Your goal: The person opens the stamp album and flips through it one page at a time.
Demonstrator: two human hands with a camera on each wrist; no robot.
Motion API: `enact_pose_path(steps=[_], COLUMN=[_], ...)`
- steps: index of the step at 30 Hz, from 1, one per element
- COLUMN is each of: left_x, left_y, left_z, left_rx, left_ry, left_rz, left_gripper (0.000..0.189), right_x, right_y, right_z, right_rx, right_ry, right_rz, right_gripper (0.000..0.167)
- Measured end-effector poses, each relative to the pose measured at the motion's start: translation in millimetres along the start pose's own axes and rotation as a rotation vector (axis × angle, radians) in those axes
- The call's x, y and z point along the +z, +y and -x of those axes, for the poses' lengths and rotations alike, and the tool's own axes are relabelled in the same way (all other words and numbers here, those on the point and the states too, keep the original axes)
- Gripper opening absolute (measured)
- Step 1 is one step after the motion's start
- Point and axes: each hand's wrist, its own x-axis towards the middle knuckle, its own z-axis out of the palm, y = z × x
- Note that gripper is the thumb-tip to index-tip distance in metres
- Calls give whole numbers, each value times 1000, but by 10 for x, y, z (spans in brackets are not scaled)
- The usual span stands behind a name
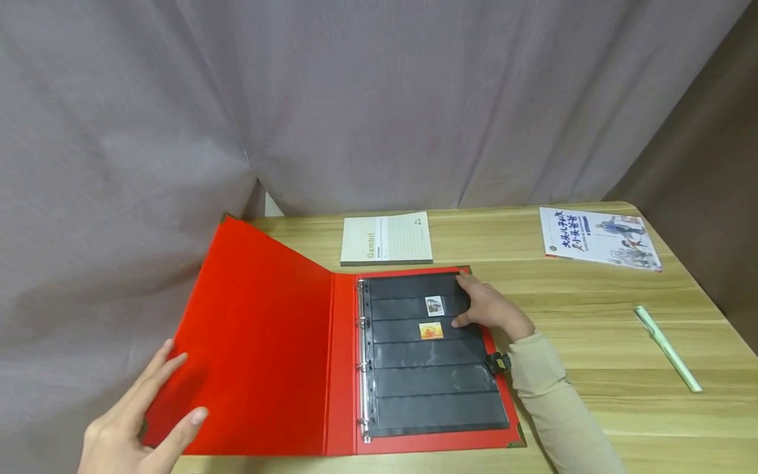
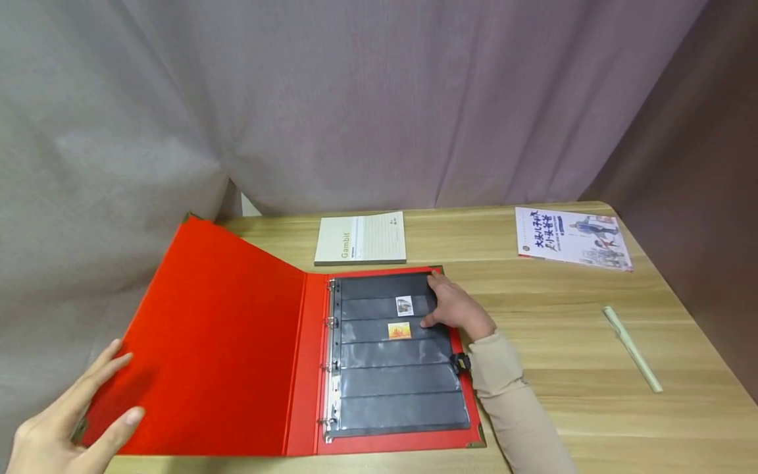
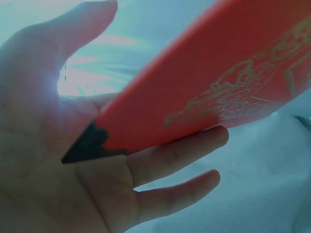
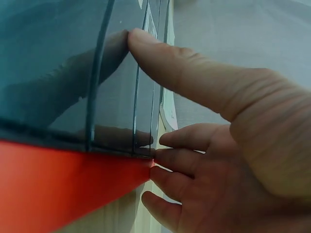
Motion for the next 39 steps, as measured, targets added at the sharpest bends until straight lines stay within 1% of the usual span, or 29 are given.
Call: enact_pose_path(steps=[7,9,13,16,19,22,28,31,33,39], left_x=[42,55,48,25,28,71,183,229,265,382], left_y=[-164,-208,-295,-378,-484,-601,-790,-835,-864,-940], left_z=[18,28,26,15,35,75,124,129,139,168], left_rx=[-79,-113,-184,-246,-276,-284,-280,-297,-301,-335], left_ry=[-1,-8,-60,-123,-162,-179,-175,-180,-175,-198], left_rz=[-44,-63,-117,-161,-160,-150,-151,-161,-149,-120], left_gripper=[59,58,56,58,59,58,56,57,57,59], right_x=[0,0,-1,0,8,21,29,21,13,-6], right_y=[-11,-13,-5,2,-2,-29,-78,-87,-98,-117], right_z=[18,31,54,63,70,88,137,145,147,144], right_rx=[15,16,-2,-29,-38,-28,-22,-12,-4,-10], right_ry=[13,12,-2,-12,-22,-26,-16,-18,-20,5], right_rz=[26,27,39,44,40,42,57,57,60,104], right_gripper=[100,100,99,98,98,95,92,92,92,91])
